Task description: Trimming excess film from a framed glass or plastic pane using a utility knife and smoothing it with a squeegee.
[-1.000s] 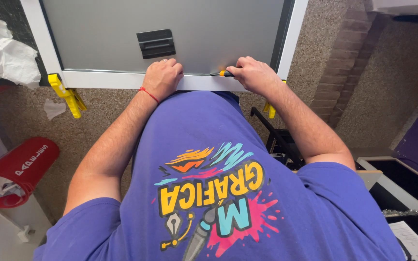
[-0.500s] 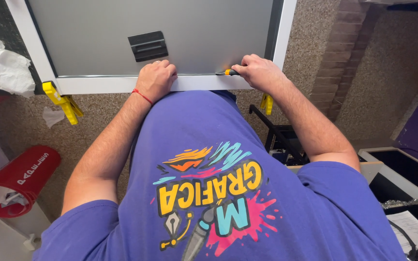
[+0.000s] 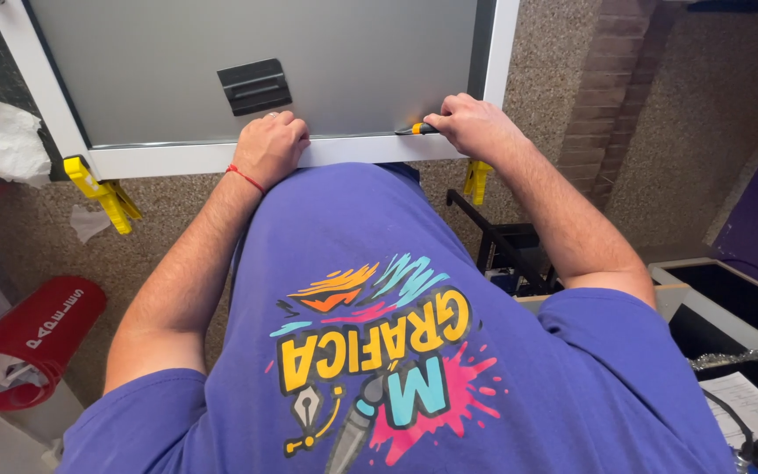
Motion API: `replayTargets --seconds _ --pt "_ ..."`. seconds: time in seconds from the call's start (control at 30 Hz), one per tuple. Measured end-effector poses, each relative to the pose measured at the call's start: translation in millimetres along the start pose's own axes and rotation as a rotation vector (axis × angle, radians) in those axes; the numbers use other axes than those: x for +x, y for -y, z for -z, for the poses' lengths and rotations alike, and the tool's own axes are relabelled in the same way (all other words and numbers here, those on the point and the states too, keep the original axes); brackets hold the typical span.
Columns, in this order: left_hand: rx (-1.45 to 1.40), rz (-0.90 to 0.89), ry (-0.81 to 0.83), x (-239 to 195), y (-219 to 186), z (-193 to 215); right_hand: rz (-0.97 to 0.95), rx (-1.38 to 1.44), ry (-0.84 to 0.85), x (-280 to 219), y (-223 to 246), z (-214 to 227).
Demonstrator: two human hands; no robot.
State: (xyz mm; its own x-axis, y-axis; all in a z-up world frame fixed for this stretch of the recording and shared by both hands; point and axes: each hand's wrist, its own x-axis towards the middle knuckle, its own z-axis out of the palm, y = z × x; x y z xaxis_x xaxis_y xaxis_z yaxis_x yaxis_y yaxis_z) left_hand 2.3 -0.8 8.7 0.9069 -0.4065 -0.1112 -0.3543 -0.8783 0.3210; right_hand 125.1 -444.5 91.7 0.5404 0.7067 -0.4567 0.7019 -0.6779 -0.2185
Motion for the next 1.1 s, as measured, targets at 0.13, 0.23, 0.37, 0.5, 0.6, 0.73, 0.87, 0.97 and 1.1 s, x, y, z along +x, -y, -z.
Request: replayTargets --seconds 0.13,0.23,0.37,0.5,0.6,0.73,0.87,0.97,1.1 --pt "-0.003 -0.005 0.012 -0.2 0.8 2.3 -0.016 -0.005 0.016 -5.2 -5.8 2.4" --pt "-0.001 -0.010 0.016 -0.1 1.7 1.6 -0.024 0.009 0.010 -11.3 -11.4 0.4" --pt "-0.003 -0.011 0.034 -0.9 3.2 1.6 -0.045 0.002 0.016 -17.8 -15.2 1.7" --pt "0.002 -0.001 0.058 0.8 5.6 -4.1 -0.064 -0.002 0.027 -24.6 -18.9 9.9" --pt "0.003 -0.005 0.051 1.9 3.5 3.7 -0.076 -0.004 0.041 -30.0 -22.4 13.7" --pt "-0.001 0.001 0.053 1.7 3.8 3.1 -0.108 0.000 0.054 -35.6 -29.9 11.8" --pt "0.001 0.006 0.045 2.3 2.1 7.5 -0.122 -0.004 0.048 -42.0 -33.2 15.6" --pt "-0.005 0.009 0.061 3.5 2.3 12.0 -0.125 -0.003 0.043 -46.0 -37.0 15.9" --pt "-0.017 0.019 0.102 4.1 1.3 17.5 -0.144 -0.026 0.066 -52.4 -43.7 11.2"
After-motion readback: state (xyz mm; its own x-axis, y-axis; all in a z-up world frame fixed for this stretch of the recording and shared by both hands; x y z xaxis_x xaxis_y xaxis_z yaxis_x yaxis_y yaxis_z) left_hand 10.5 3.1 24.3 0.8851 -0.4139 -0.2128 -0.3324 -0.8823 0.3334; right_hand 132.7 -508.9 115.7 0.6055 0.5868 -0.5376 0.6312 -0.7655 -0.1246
